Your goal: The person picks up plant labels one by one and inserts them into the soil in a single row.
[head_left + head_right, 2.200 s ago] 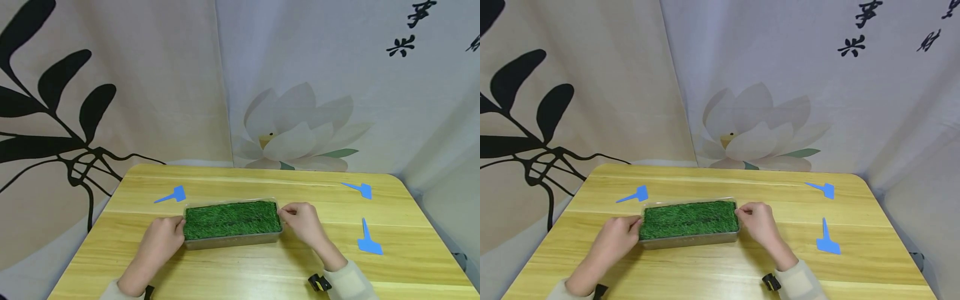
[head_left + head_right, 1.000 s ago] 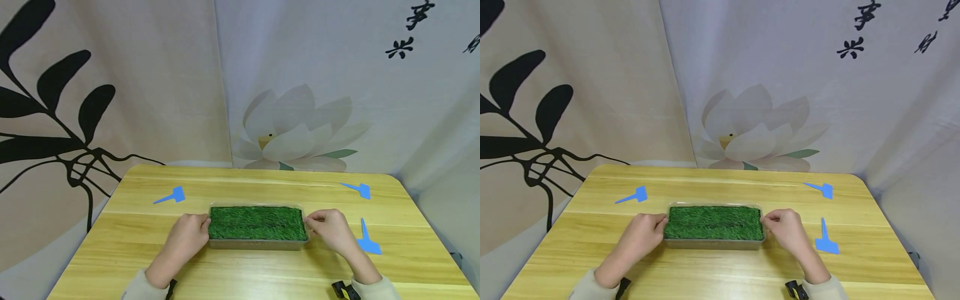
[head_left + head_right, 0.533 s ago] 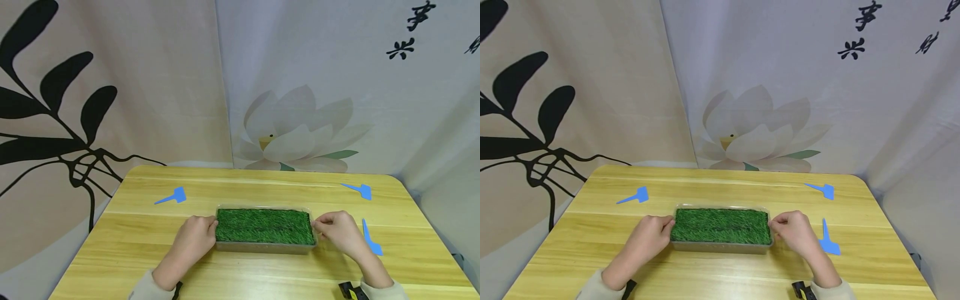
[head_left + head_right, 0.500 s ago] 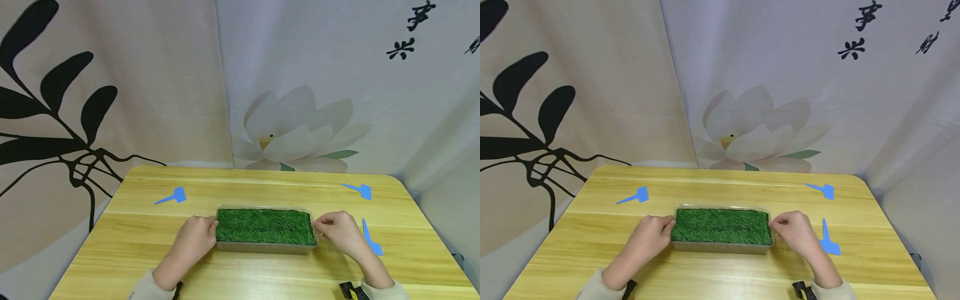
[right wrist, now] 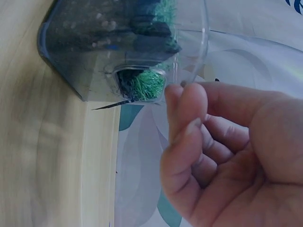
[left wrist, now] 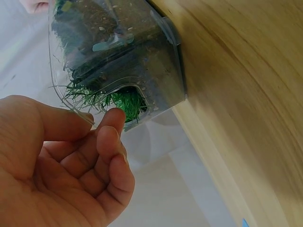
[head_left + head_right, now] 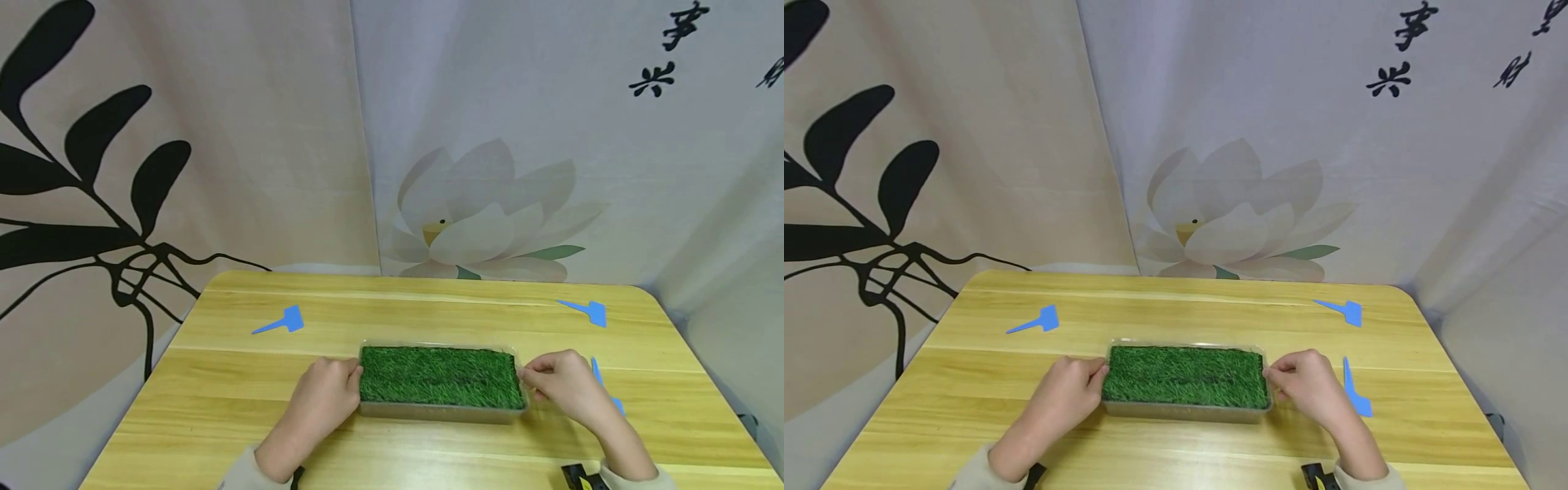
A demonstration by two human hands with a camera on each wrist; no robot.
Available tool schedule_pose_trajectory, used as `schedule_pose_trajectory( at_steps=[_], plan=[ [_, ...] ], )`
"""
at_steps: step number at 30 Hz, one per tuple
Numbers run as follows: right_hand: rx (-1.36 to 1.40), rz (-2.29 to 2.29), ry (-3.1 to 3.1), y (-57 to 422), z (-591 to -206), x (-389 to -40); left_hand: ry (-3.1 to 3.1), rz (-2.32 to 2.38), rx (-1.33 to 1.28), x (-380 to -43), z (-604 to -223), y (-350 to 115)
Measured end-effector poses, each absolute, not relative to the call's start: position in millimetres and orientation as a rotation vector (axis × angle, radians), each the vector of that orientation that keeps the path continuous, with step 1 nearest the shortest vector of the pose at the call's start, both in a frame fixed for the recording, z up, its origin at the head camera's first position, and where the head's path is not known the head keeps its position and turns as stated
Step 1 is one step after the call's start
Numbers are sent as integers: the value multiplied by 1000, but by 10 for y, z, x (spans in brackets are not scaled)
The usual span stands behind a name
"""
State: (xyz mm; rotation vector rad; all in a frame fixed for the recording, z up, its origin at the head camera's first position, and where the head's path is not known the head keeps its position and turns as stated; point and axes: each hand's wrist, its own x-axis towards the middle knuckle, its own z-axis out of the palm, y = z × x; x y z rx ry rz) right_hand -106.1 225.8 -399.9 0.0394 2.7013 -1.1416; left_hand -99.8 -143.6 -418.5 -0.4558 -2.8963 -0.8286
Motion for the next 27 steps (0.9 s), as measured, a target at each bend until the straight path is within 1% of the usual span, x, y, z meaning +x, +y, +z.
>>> schedule_pose_trajectory(
  at_steps=[15,27],
  plan=[
    [11,-1166,2665,2295,-3960,-1044,-2860,-819,-455,-1004,-4188,-1398],
    [-67,-1204,2578,2302,-3946,-1082,-2833,-833,-429,-1018,-4234,-1418]
  ],
)
